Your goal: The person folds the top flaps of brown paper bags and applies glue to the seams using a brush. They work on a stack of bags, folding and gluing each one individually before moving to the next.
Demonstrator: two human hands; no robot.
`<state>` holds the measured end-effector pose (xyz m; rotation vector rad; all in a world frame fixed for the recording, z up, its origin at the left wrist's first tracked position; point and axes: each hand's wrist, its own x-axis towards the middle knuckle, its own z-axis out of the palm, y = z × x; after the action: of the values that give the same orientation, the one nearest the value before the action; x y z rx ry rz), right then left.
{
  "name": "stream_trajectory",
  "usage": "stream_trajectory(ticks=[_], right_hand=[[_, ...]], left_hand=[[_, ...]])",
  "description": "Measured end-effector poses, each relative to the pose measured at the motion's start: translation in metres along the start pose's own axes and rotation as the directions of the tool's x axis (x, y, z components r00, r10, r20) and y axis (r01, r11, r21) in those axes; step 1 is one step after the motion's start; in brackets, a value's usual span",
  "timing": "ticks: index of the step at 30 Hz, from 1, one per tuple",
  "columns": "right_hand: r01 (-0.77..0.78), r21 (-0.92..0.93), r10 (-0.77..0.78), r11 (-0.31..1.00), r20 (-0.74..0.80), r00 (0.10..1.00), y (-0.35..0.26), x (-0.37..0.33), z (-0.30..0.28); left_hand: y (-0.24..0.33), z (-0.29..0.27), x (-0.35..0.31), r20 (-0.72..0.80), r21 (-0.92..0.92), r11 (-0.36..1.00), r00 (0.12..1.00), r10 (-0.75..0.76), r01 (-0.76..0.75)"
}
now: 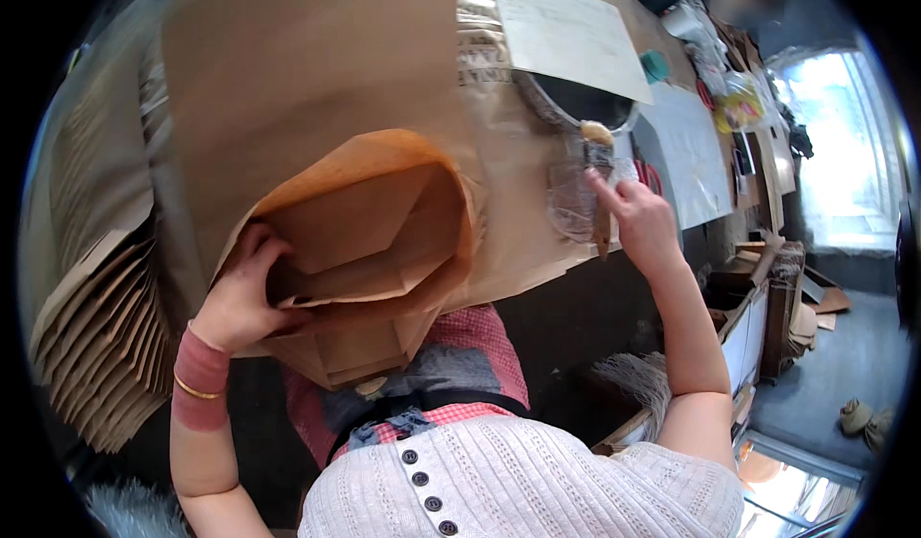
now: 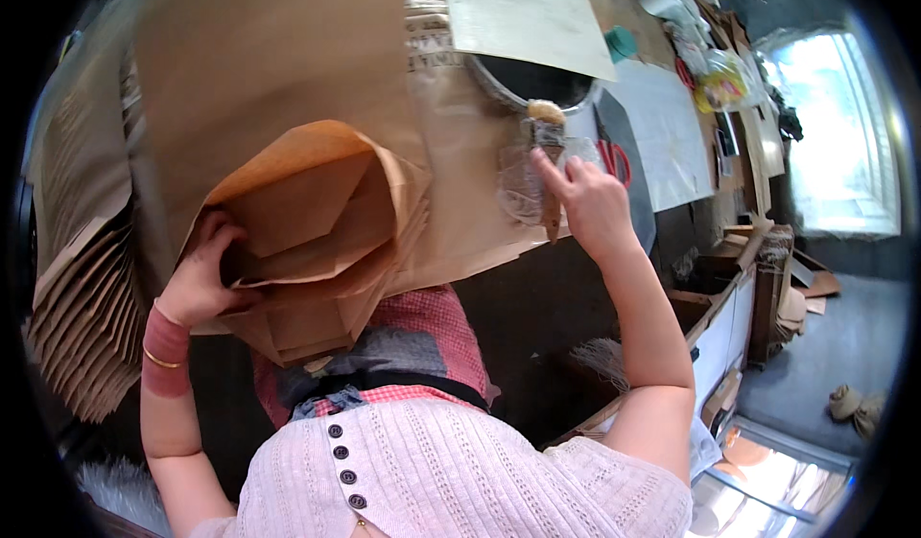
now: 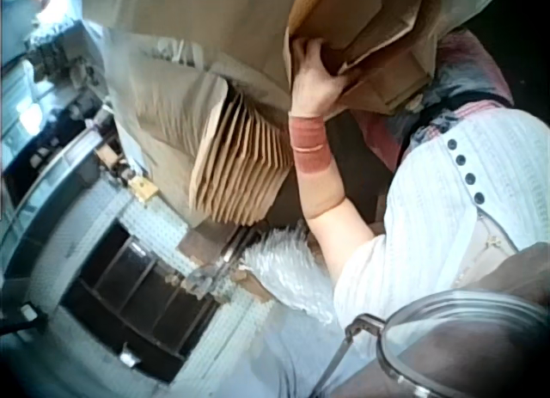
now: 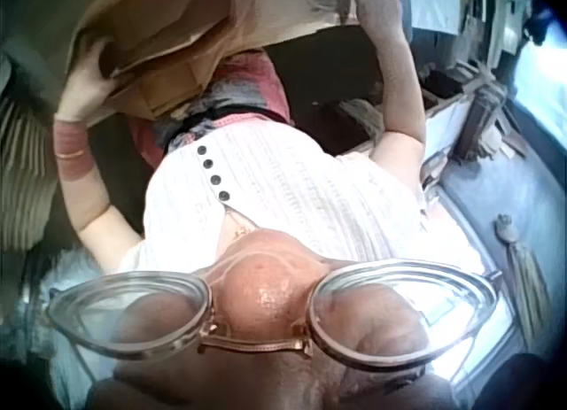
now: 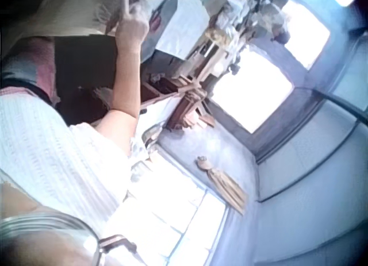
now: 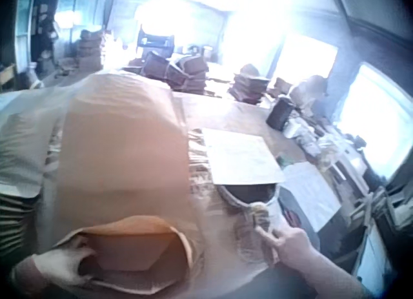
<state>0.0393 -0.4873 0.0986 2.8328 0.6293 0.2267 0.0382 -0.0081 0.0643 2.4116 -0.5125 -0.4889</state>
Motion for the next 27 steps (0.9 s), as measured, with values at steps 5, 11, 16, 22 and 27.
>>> stream_trajectory(ticks=[5, 11, 16, 22, 27], right_hand=[[0.113, 0.399, -0.002, 0.91, -0.267, 0.964, 0.022, 0.003, 0.012], [-0.113, 0.863, 0.432, 0.493, -0.13, 0.893, 0.062, 0.09, 0.039], [-0.252, 0.929, 0.51, 0.272, 0.083, 0.856, 0.075, 0.099, 0.048], [-0.206, 0.899, 0.248, 0.387, 0.114, 0.962, 0.081, 0.079, 0.004], [-0.126, 0.85, -0.017, 0.512, 0.157, 0.987, 0.114, 0.081, -0.008]], left_hand=[[-0.003, 0.009, -0.003, -0.084, 0.091, 0.996, 0.996, -0.011, 0.018], [0.004, 0.006, -0.004, -0.089, 0.188, 0.982, 0.996, 0.001, 0.015], [0.012, 0.011, -0.009, -0.146, 0.19, 0.979, 0.988, -0.049, 0.077], [0.011, 0.019, -0.02, -0.194, 0.389, 0.921, 0.977, 0.084, -0.002], [0.035, 0.008, -0.02, -0.194, 0.596, 0.801, 0.959, 0.207, -0.052]])
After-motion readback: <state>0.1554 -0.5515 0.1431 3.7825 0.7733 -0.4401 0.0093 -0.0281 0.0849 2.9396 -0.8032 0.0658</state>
